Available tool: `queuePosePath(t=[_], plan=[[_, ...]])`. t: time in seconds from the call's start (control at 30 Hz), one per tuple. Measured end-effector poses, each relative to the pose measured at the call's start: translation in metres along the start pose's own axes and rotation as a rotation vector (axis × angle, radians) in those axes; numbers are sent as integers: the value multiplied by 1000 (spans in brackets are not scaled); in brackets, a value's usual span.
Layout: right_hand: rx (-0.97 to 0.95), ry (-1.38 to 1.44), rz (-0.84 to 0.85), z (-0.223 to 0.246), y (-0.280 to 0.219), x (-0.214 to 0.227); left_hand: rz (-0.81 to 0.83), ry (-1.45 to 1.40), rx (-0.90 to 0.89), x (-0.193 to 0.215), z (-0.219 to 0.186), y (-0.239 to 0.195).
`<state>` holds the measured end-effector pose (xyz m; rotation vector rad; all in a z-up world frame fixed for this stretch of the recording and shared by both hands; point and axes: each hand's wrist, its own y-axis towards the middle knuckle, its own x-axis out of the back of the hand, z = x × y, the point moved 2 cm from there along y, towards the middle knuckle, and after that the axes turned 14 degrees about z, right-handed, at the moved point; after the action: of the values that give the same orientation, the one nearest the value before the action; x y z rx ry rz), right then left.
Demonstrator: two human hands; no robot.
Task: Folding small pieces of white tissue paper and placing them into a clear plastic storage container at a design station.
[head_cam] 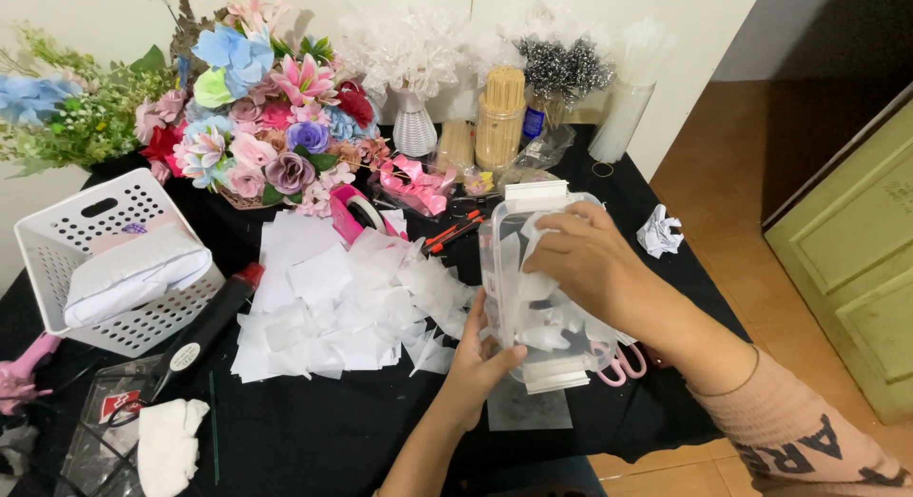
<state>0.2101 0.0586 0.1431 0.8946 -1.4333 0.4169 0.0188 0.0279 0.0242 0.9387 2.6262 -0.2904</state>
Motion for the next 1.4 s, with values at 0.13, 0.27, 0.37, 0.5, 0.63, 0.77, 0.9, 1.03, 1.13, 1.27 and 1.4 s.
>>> queuePosePath(t=[0.13, 0.27, 0.37, 0.5, 0.63, 0.77, 0.9, 1.03, 1.13, 1.27, 1.4], plan=[[-48, -46, -60, 2, -5, 20, -25, 10, 2, 10, 5, 6], [-89, 50, -171, 0, -11, 43, -37, -31, 11, 16, 7, 7], [-171, 184, -272, -8, -24, 50, -44, -30, -5, 21, 6, 7], [-477, 622, -411, -11, -53, 62, -105, -53, 16, 30, 8, 11], [-675, 1121, -726, -34, -102, 10, -111, -61, -28, 33, -8, 12], [-1029, 1334, -788, -24, -125, -40, -183, -185, -61, 33, -19, 15], [-1374, 1447, -602, -8, -136, -117, -270, -247, -120, 35, -22, 23], [-1250, 1421, -594, 19, -119, -161, -307, -264, -111, 26, -39, 12], [-1142, 1048, -333, 26, -110, -170, -285, -266, -204, 21, -38, 17], [-1061, 671, -86, 23, -107, -187, -214, -293, -262, 20, -15, 31], [-851, 513, -195, 9, -113, -189, -122, -346, -275, 11, 0, 37]])
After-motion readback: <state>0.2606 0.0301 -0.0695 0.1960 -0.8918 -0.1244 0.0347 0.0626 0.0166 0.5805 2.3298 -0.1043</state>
